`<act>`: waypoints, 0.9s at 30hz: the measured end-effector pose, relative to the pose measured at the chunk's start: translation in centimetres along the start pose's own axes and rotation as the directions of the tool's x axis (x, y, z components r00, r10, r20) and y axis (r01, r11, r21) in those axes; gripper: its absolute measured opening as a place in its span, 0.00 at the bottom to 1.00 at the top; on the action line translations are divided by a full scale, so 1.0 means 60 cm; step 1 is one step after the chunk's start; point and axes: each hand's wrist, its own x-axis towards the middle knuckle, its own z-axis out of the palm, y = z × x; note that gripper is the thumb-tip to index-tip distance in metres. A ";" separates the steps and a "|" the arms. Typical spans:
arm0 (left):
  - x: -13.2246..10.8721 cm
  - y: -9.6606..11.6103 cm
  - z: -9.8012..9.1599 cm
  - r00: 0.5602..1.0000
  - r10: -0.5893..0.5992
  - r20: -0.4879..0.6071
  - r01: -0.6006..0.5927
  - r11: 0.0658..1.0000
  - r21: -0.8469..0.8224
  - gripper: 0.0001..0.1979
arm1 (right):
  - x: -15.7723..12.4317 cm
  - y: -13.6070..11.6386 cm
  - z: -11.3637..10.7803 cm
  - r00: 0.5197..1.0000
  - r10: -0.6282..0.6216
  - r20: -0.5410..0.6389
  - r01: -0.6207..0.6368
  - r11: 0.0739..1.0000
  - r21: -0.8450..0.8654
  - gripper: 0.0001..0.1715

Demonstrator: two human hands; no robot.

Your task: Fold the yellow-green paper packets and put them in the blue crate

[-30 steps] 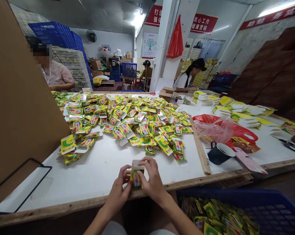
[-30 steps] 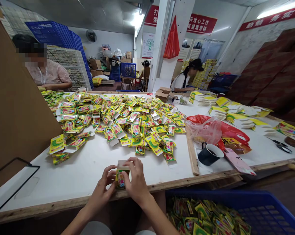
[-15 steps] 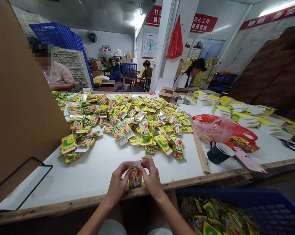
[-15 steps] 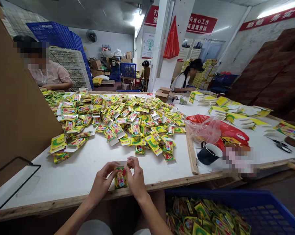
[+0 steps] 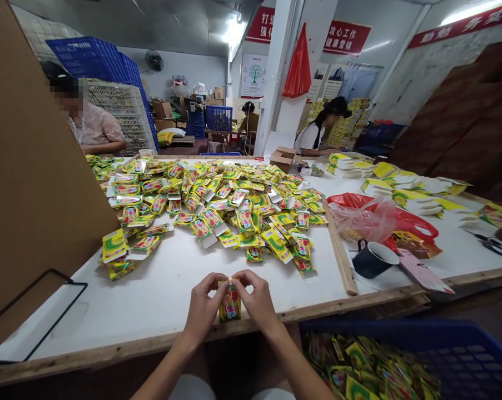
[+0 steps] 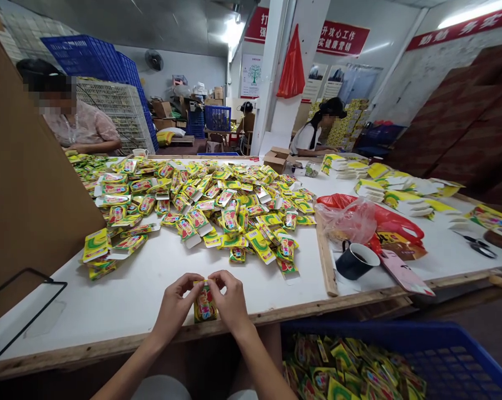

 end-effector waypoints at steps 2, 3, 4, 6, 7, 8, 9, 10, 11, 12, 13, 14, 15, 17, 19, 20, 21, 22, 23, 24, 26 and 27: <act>-0.001 -0.002 0.001 1.000 0.013 -0.002 -0.013 1.000 -0.009 0.11 | -0.001 0.001 -0.001 1.000 0.006 0.012 -0.006 1.000 0.018 0.09; -0.004 -0.004 -0.001 0.999 0.033 0.004 -0.033 0.999 -0.009 0.11 | -0.003 0.001 0.000 1.000 0.005 0.020 -0.005 0.999 0.035 0.09; -0.007 -0.005 -0.002 0.998 0.058 0.012 -0.058 0.998 -0.005 0.10 | -0.006 0.002 0.002 1.000 0.001 0.030 -0.003 0.998 0.055 0.09; -0.014 -0.004 -0.008 0.993 0.113 0.042 -0.114 0.993 0.010 0.09 | -0.012 0.002 0.006 0.999 -0.003 0.049 -0.002 0.995 0.096 0.07; -0.016 -0.003 -0.011 0.988 0.137 0.066 -0.139 0.990 0.024 0.09 | -0.015 0.001 0.005 0.998 -0.004 0.055 -0.002 0.993 0.114 0.07; -0.016 -0.001 -0.014 0.983 0.160 0.093 -0.164 0.986 0.041 0.09 | -0.019 0.000 0.000 0.999 -0.005 0.053 -0.002 0.993 0.122 0.07; -0.012 0.001 -0.016 0.976 0.184 0.117 -0.192 0.980 0.061 0.09 | -0.024 -0.003 -0.011 0.999 -0.009 0.035 0.005 0.993 0.114 0.07; -0.005 0.002 -0.018 0.968 0.213 0.131 -0.226 0.970 0.091 0.09 | -0.031 -0.006 -0.029 1.000 -0.012 -0.006 0.013 0.996 0.087 0.07; 0.007 0.001 -0.020 0.959 0.252 0.133 -0.270 0.953 0.139 0.10 | -0.039 -0.010 -0.053 0.998 -0.008 -0.061 0.011 0.999 0.038 0.07; 0.024 -0.002 -0.021 0.946 0.297 0.127 -0.319 0.923 0.215 0.10 | -0.049 -0.015 -0.084 0.992 -0.008 -0.123 0.003 0.999 -0.036 0.08; 0.046 -0.008 -0.022 0.931 0.344 0.123 -0.365 0.878 0.309 0.11 | -0.061 -0.019 -0.120 0.982 0.004 -0.190 -0.029 0.991 -0.129 0.08; 0.070 -0.017 -0.022 0.913 0.388 0.129 -0.404 0.813 0.419 0.11 | -0.074 -0.022 -0.157 0.975 0.022 -0.221 -0.073 0.971 -0.228 0.09; 0.097 -0.028 -0.022 0.894 0.418 0.160 -0.436 0.732 0.524 0.11 | -0.087 -0.025 -0.192 0.973 0.016 -0.230 -0.093 0.939 -0.330 0.10; 0.147 -0.049 -0.019 0.877 0.420 0.234 -0.467 0.632 0.619 0.16 | -0.111 -0.030 -0.246 0.973 -0.029 -0.229 -0.084 0.879 -0.469 0.11; 0.179 -0.058 -0.013 0.866 0.418 0.274 -0.493 0.624 0.607 0.22 | -0.127 -0.031 -0.266 0.974 -0.045 -0.220 -0.074 0.862 -0.502 0.12; 0.185 -0.057 -0.012 0.864 0.429 0.264 -0.496 0.634 0.593 0.23 | -0.130 -0.030 -0.262 0.976 -0.032 -0.215 -0.078 0.873 -0.482 0.12; 0.183 -0.050 -0.011 0.863 0.450 0.229 -0.493 0.654 0.574 0.22 | -0.130 -0.028 -0.250 0.977 -0.017 -0.212 -0.081 0.891 -0.446 0.11; 0.174 -0.040 -0.011 0.865 0.470 0.178 -0.483 0.680 0.551 0.20 | -0.126 -0.025 -0.232 0.978 -0.003 -0.209 -0.083 0.913 -0.400 0.11; 0.159 -0.029 -0.013 0.868 0.485 0.105 -0.465 0.723 0.511 0.17 | -0.118 -0.021 -0.210 0.978 0.008 -0.207 -0.082 0.933 -0.350 0.11; 0.140 -0.016 -0.016 0.876 0.479 0.053 -0.447 0.769 0.457 0.14 | -0.108 -0.017 -0.184 0.979 0.016 -0.202 -0.077 0.952 -0.297 0.11; 0.098 0.004 -0.022 0.918 0.393 0.059 -0.388 0.855 0.344 0.12 | -0.083 -0.007 -0.130 0.983 0.027 -0.182 -0.060 0.983 -0.175 0.10; 0.078 0.009 -0.024 0.939 0.327 0.106 -0.344 0.890 0.300 0.12 | -0.070 -0.002 -0.103 0.987 0.035 -0.156 -0.052 0.993 -0.105 0.10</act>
